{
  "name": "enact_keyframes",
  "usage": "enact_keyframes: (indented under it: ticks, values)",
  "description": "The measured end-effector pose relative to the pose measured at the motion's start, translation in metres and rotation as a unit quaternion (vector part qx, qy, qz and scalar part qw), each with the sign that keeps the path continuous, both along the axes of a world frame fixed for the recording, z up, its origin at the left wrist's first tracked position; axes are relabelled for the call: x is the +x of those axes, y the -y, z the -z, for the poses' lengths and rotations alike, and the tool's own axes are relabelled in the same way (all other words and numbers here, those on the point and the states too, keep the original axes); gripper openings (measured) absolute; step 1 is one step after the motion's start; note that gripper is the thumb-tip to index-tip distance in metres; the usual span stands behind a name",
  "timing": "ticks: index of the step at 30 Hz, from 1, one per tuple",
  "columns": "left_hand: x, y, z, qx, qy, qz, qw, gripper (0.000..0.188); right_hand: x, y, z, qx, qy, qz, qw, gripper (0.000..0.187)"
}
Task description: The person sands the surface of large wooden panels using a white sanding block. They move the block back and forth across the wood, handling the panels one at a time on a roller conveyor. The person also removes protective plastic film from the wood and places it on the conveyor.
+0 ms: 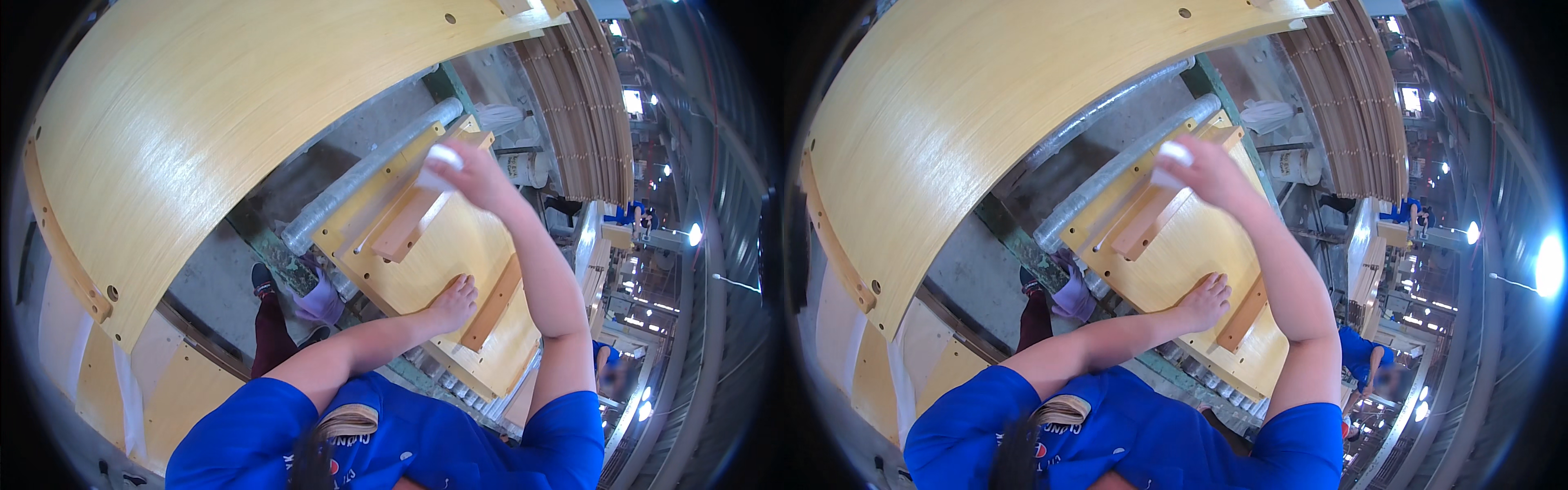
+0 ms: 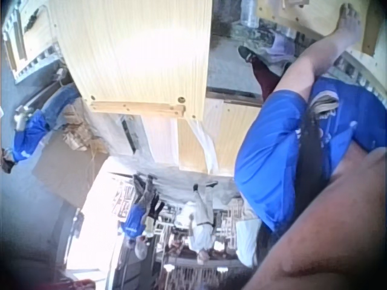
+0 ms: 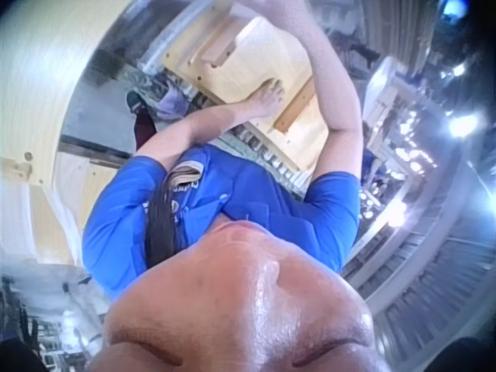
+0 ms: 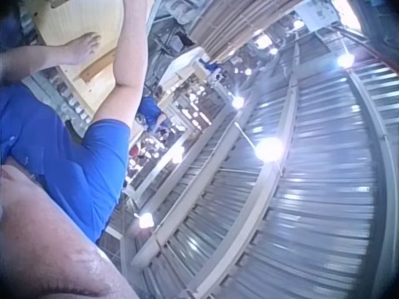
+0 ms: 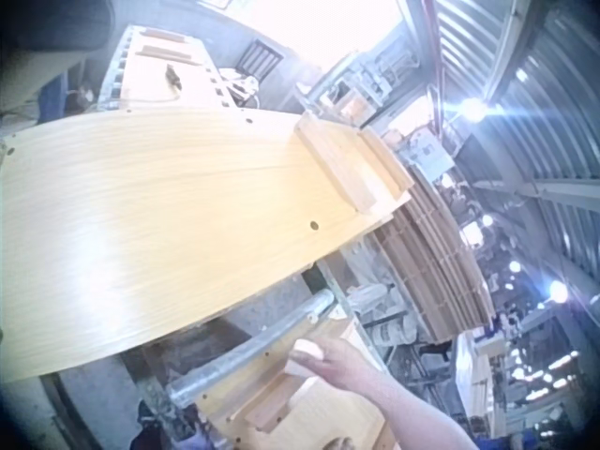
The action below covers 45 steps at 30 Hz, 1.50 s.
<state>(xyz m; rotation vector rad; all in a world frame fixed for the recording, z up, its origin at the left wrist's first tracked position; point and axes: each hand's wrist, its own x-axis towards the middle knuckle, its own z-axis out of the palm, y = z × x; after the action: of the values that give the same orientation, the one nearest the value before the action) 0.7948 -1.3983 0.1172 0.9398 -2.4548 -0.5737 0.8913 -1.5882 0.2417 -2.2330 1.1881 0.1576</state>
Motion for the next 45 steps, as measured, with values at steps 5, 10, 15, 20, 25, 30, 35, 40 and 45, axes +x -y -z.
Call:
enact_keyframes:
  ticks: [5, 10, 15, 20, 25, 30, 35, 40, 45]
  values:
    - [-0.001, -0.001, 0.0, 0.001, 0.0, 0.005, 1.0, 0.034, 0.027, -0.051, -0.01, 0.063, -0.119, -0.093, 0.987, 0.038]
    - [-0.003, -0.002, -0.002, 0.027, -0.016, 0.023, 0.999, 0.033, 0.026, -0.053, -0.009, 0.006, -0.158, -0.169, 0.973, 0.034]
    - [-0.003, 0.0, -0.001, 0.042, -0.026, 0.023, 0.999, 0.032, 0.018, -0.027, -0.015, -0.046, -0.187, -0.131, 0.973, 0.032]
    - [-0.001, -0.001, -0.002, 0.044, -0.03, 0.025, 0.998, 0.032, -0.004, 0.02, -0.014, -0.157, -0.232, -0.101, 0.954, 0.034]
    - [0.001, 0.002, -0.003, 0.044, -0.035, 0.024, 0.998, 0.032, -0.01, 0.066, -0.017, -0.166, -0.294, -0.037, 0.94, 0.041]
    - [0.003, 0.002, -0.003, 0.057, -0.04, 0.031, 0.997, 0.032, -0.018, 0.1, -0.015, -0.211, -0.311, -0.016, 0.927, 0.042]
    - [0.002, -0.002, -0.005, 0.071, -0.057, 0.035, 0.995, 0.031, -0.019, 0.112, -0.014, -0.241, -0.359, -0.002, 0.901, 0.044]
    - [0.002, -0.001, -0.009, 0.075, -0.062, 0.024, 0.995, 0.03, -0.023, 0.093, -0.033, -0.142, -0.335, 0.015, 0.931, 0.045]
    - [0.0, -0.005, -0.012, 0.059, -0.061, 0.024, 0.996, 0.032, -0.093, 0.022, -0.04, -0.05, 0.074, 0.195, 0.977, 0.041]
